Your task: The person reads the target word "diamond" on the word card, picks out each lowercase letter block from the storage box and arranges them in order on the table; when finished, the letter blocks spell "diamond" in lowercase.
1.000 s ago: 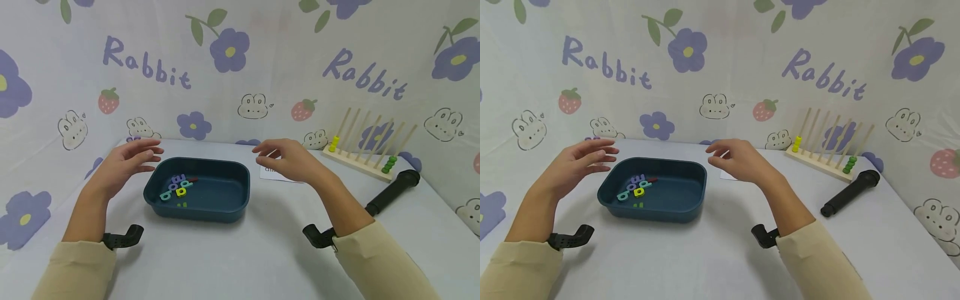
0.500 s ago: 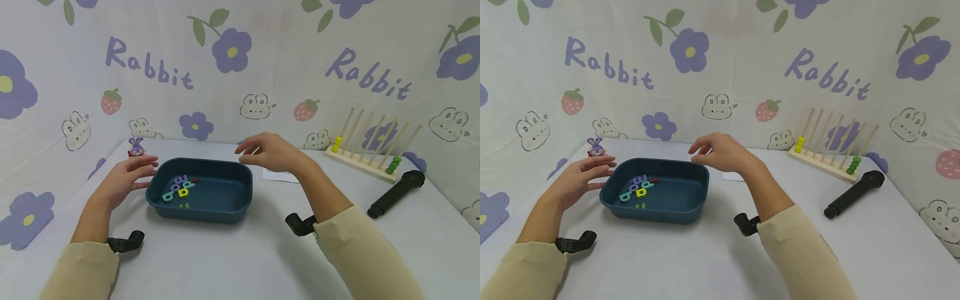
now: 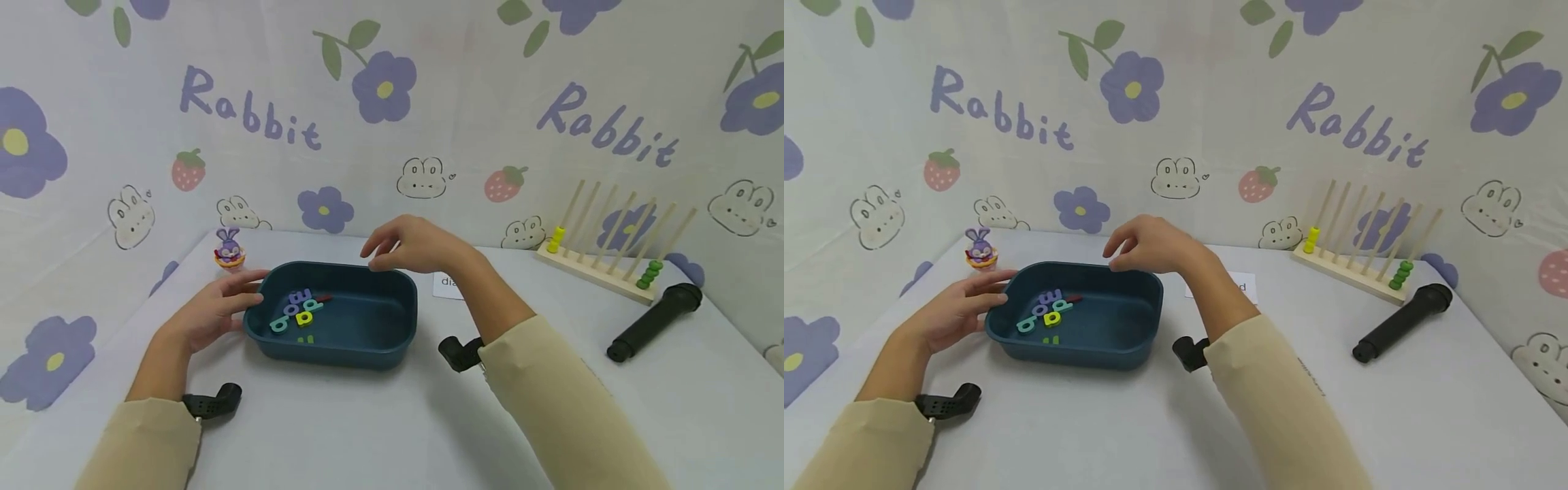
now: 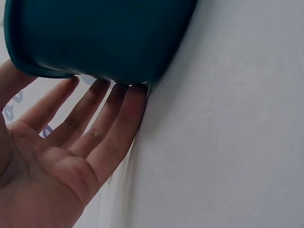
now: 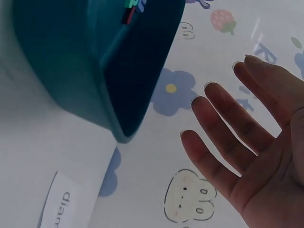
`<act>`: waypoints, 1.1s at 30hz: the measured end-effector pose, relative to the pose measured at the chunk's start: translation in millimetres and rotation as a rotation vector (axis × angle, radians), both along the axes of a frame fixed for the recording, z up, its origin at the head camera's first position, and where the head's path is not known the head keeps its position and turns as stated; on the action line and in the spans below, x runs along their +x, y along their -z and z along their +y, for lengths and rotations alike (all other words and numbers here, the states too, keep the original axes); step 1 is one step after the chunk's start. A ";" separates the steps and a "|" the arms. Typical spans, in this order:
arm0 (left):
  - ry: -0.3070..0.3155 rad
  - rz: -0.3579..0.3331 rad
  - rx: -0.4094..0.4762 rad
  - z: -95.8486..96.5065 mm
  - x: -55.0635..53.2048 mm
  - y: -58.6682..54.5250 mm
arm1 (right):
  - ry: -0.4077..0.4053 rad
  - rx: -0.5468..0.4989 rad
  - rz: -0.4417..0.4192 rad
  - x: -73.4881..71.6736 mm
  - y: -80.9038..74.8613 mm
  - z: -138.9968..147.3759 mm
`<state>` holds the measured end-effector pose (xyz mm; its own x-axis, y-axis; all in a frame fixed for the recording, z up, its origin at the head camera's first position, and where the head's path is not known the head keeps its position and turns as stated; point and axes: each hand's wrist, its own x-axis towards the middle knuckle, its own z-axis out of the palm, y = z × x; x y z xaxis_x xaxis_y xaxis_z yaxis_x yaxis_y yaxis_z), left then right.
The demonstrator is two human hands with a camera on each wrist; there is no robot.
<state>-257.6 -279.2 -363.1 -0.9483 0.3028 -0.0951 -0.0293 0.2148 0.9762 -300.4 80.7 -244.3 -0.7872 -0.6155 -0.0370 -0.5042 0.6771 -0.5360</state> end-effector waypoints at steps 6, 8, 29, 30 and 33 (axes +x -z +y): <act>-0.014 -0.004 -0.004 -0.3 -0.3 2.1 | -0.038 -0.005 -0.028 -9.6 1.9 -19.4; -0.018 -0.009 -0.008 -0.3 -0.8 2.6 | -0.045 -0.004 -0.043 -11.9 2.8 -25.9; -0.005 -0.018 -0.002 -8.0 3.5 5.8 | -0.145 -0.001 -0.160 -40.5 19.9 -75.3; -0.003 -0.019 0.000 -7.4 3.1 6.0 | -0.155 0.001 -0.163 -41.7 20.7 -76.8; -0.001 -0.016 0.001 -4.8 0.6 5.0 | -0.174 -0.004 -0.163 -44.8 21.9 -79.7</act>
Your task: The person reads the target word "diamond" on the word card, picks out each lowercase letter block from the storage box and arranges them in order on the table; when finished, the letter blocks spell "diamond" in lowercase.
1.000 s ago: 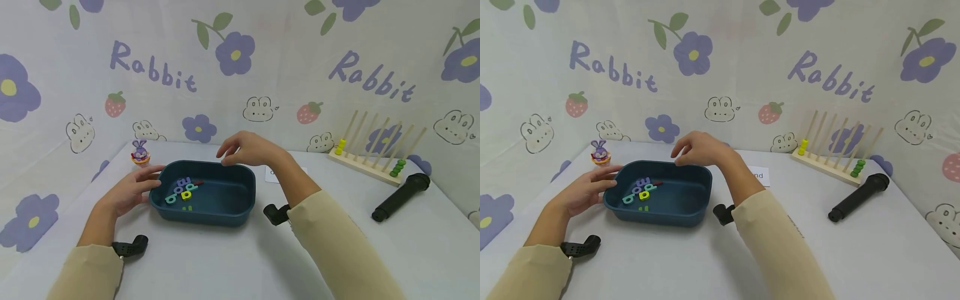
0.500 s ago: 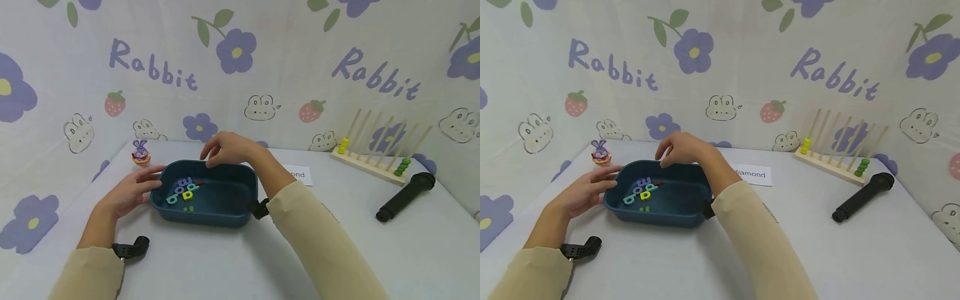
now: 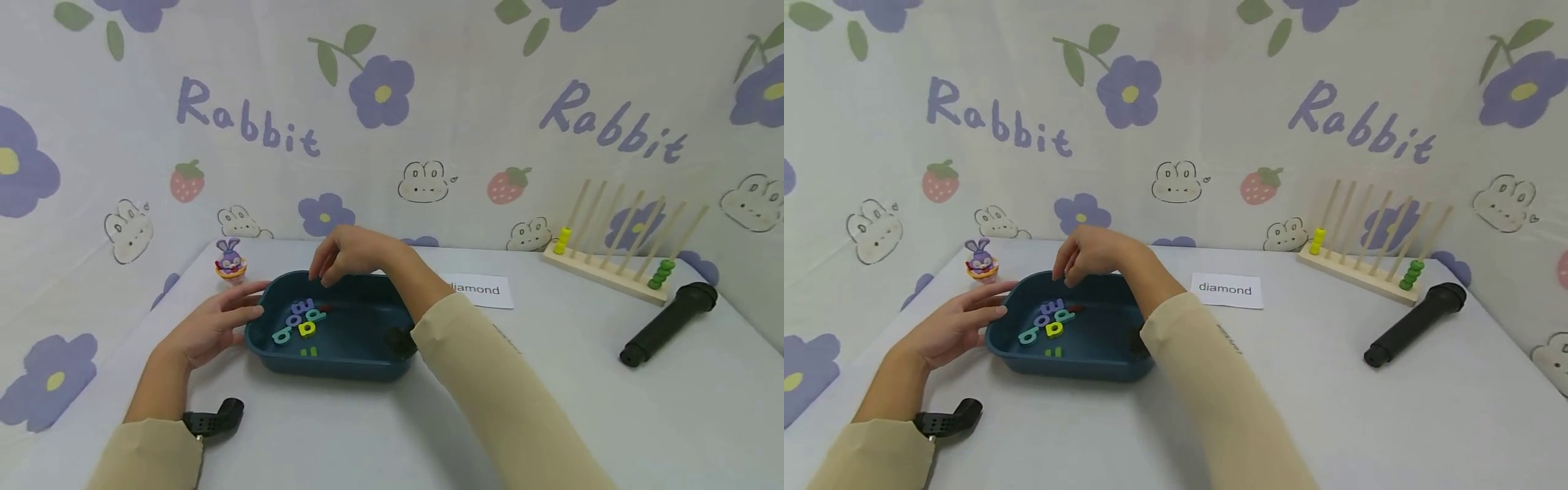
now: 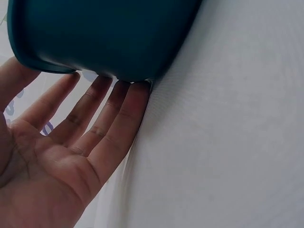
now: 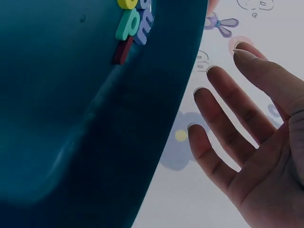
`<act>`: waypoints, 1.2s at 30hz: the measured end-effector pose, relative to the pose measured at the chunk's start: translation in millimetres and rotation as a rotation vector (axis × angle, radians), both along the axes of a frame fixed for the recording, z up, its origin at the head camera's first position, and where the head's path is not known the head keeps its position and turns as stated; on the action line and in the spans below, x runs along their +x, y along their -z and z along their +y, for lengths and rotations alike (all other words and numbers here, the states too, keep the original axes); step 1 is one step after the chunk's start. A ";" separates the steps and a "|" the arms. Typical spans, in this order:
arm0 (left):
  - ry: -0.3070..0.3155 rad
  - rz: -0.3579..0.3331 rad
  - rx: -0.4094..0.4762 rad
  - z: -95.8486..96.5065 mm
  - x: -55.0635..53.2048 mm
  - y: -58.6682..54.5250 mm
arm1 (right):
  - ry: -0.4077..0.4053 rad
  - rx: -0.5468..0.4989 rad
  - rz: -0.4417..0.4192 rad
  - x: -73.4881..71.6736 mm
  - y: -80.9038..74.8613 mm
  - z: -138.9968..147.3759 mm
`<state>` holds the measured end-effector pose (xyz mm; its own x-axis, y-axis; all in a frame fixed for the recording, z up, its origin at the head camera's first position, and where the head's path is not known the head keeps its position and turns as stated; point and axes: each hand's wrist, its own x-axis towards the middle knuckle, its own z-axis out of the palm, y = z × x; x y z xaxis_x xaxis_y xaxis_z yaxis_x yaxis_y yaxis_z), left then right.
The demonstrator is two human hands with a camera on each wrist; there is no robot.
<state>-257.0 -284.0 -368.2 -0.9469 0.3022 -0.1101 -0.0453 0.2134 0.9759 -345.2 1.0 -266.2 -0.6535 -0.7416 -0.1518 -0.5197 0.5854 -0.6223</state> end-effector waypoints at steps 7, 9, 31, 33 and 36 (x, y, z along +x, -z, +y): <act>-0.017 -0.012 0.015 0.4 2.8 0.1 | 0.008 0.010 -0.064 -2.3 8.4 -8.7; -0.022 -0.019 0.015 0.7 3.6 0.3 | 0.003 0.015 -0.088 -3.2 12.5 -10.1; -0.028 -0.043 0.008 5.0 4.4 -4.2 | -0.062 0.114 -0.127 0.7 41.4 -34.0; -0.023 -0.038 0.002 4.6 4.6 -4.2 | -0.052 0.138 -0.122 0.7 43.8 -35.0; -0.019 -0.032 -0.005 3.9 4.2 -3.7 | -0.031 0.157 -0.114 0.6 45.6 -36.3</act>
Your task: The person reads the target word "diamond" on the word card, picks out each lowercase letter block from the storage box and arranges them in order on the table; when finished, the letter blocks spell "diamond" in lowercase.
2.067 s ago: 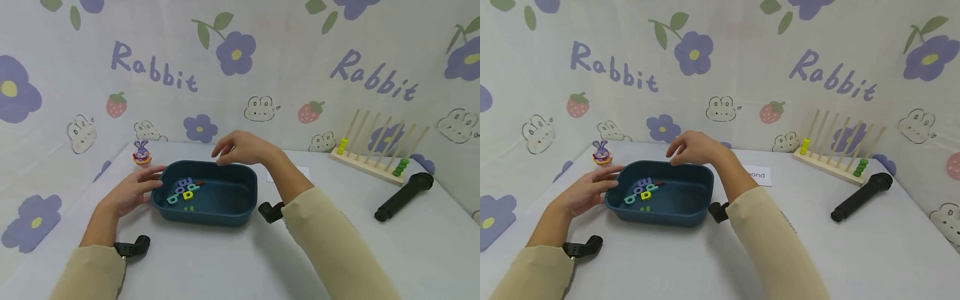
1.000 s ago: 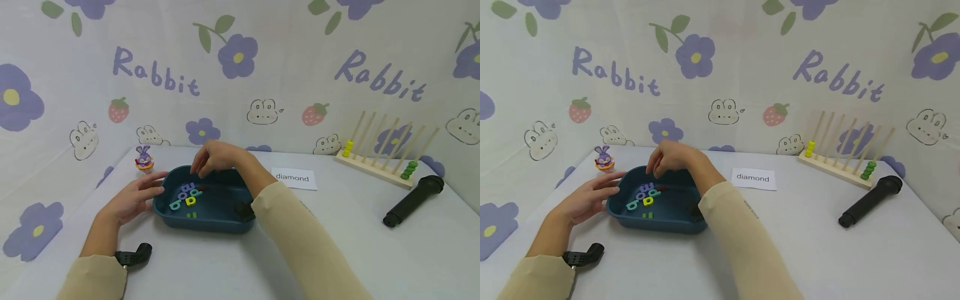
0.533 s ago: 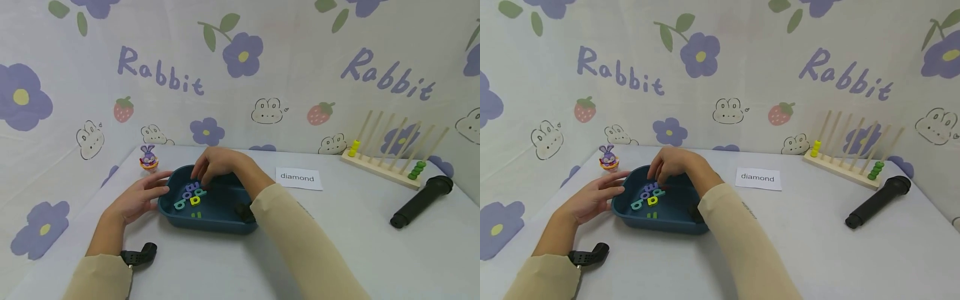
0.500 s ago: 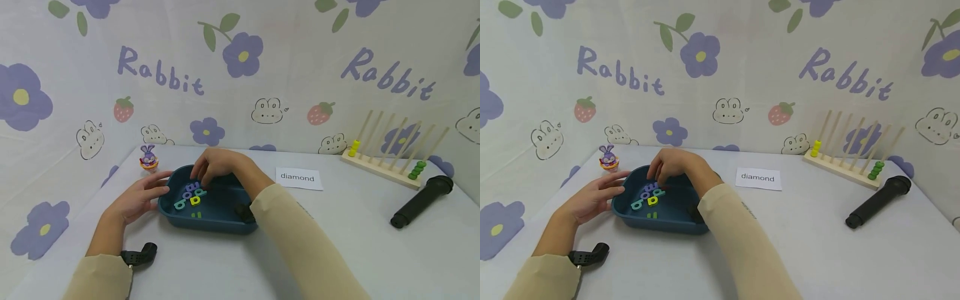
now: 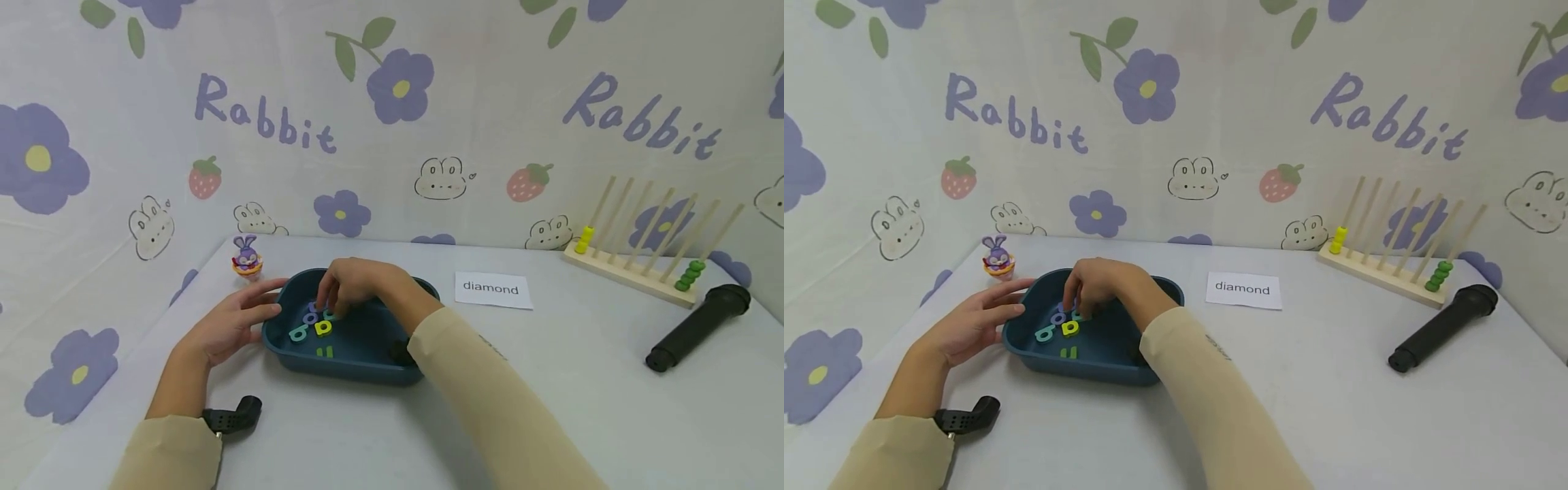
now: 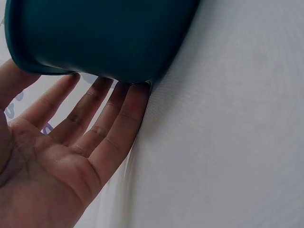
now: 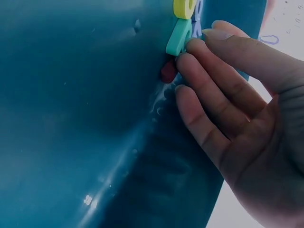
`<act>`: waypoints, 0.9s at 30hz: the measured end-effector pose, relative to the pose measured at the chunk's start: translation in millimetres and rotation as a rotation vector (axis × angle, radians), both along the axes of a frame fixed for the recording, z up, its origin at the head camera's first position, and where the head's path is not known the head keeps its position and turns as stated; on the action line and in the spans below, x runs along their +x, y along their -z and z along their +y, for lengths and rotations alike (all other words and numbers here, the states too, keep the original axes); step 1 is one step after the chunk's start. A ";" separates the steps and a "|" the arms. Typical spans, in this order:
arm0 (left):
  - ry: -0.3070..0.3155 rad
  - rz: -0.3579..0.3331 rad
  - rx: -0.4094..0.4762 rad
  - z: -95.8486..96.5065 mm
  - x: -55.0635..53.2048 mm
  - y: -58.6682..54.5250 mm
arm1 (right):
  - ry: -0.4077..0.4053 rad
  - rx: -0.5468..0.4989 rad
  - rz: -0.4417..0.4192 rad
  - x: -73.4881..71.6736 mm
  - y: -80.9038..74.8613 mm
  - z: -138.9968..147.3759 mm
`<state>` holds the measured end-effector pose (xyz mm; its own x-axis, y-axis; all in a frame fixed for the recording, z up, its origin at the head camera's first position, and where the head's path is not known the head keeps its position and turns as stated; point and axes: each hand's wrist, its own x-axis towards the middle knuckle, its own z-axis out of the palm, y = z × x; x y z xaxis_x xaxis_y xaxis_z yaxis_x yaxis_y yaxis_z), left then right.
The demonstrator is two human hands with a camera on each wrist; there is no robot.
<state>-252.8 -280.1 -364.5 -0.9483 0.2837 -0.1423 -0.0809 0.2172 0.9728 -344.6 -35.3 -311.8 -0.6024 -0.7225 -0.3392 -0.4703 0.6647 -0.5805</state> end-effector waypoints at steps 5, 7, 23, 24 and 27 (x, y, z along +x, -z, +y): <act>-0.013 -0.005 -0.002 -1.3 -1.5 0.6 | 0.004 0.052 0.033 0.5 -0.2 -3.1; -0.018 -0.009 -0.002 -1.8 -1.9 1.1 | 0.008 0.080 0.049 1.4 0.4 -4.2; -0.028 -0.012 -0.008 -2.8 -3.4 2.5 | 0.002 0.227 0.169 5.7 1.7 -3.0; -0.028 -0.013 -0.007 -2.9 -3.4 2.5 | 0.005 0.233 0.162 6.0 1.5 -2.9; -0.023 -0.012 -0.006 -2.5 -2.9 2.2 | 0.016 0.249 0.141 6.8 1.3 -2.6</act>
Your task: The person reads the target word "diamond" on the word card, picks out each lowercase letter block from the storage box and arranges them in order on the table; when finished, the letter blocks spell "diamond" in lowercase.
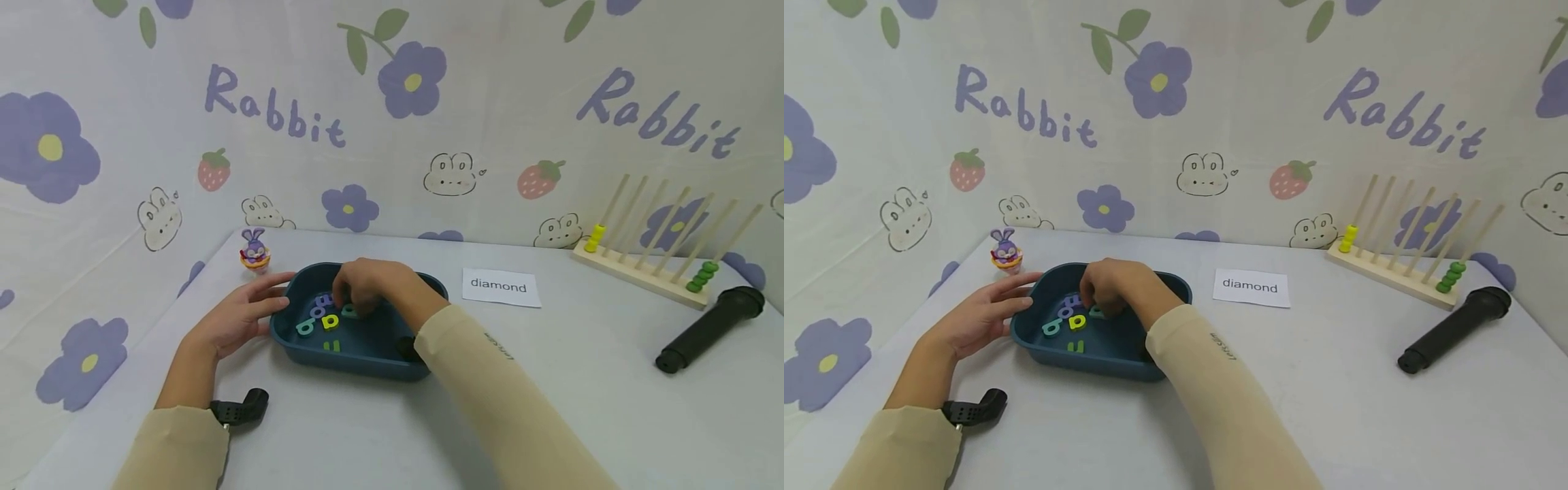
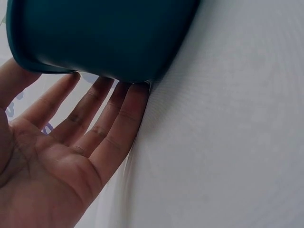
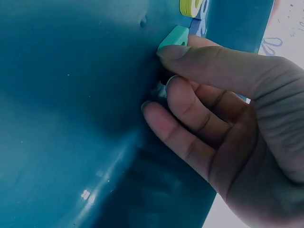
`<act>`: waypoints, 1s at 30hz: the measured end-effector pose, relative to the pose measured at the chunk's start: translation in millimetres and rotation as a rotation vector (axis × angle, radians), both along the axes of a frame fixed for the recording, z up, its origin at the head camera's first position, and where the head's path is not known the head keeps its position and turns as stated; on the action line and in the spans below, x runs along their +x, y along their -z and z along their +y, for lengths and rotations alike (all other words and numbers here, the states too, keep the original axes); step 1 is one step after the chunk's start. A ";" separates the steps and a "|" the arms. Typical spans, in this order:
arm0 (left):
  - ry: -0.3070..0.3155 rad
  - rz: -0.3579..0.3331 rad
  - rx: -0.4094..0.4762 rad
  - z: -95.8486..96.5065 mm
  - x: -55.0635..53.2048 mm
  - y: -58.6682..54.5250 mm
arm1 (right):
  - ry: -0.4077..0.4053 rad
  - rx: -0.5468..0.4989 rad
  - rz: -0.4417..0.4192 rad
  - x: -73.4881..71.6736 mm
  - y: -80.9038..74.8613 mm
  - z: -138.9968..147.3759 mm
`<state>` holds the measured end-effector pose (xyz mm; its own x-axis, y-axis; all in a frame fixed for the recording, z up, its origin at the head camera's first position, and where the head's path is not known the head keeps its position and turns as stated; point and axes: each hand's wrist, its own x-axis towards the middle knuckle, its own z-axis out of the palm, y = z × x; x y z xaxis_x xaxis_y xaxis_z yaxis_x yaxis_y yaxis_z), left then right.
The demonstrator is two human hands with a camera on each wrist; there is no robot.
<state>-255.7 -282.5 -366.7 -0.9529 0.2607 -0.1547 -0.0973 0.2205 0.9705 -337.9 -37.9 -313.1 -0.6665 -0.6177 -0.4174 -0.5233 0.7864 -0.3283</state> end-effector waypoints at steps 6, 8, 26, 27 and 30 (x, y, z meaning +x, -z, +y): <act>0.001 -0.003 0.007 0.7 1.3 -1.4 | 0.005 0.021 -0.009 0.6 -0.3 -0.1; 0.002 -0.004 0.009 0.6 1.6 -1.7 | 0.006 0.025 -0.012 0.6 0.0 -0.2; -0.013 -0.014 0.005 1.1 1.8 0.0 | 0.020 0.044 -0.030 1.7 0.4 1.4; -0.015 -0.016 0.004 1.0 1.3 0.2 | 0.017 0.051 -0.023 1.8 0.2 1.5; -0.021 -0.016 0.003 0.8 0.2 0.4 | 0.011 0.057 -0.002 2.2 0.0 1.5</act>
<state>-255.5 -281.7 -367.1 -0.9558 0.2408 -0.1688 -0.1170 0.2154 0.9695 -335.7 -36.4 -313.1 -0.6722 -0.5855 -0.4531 -0.5140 0.8096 -0.2835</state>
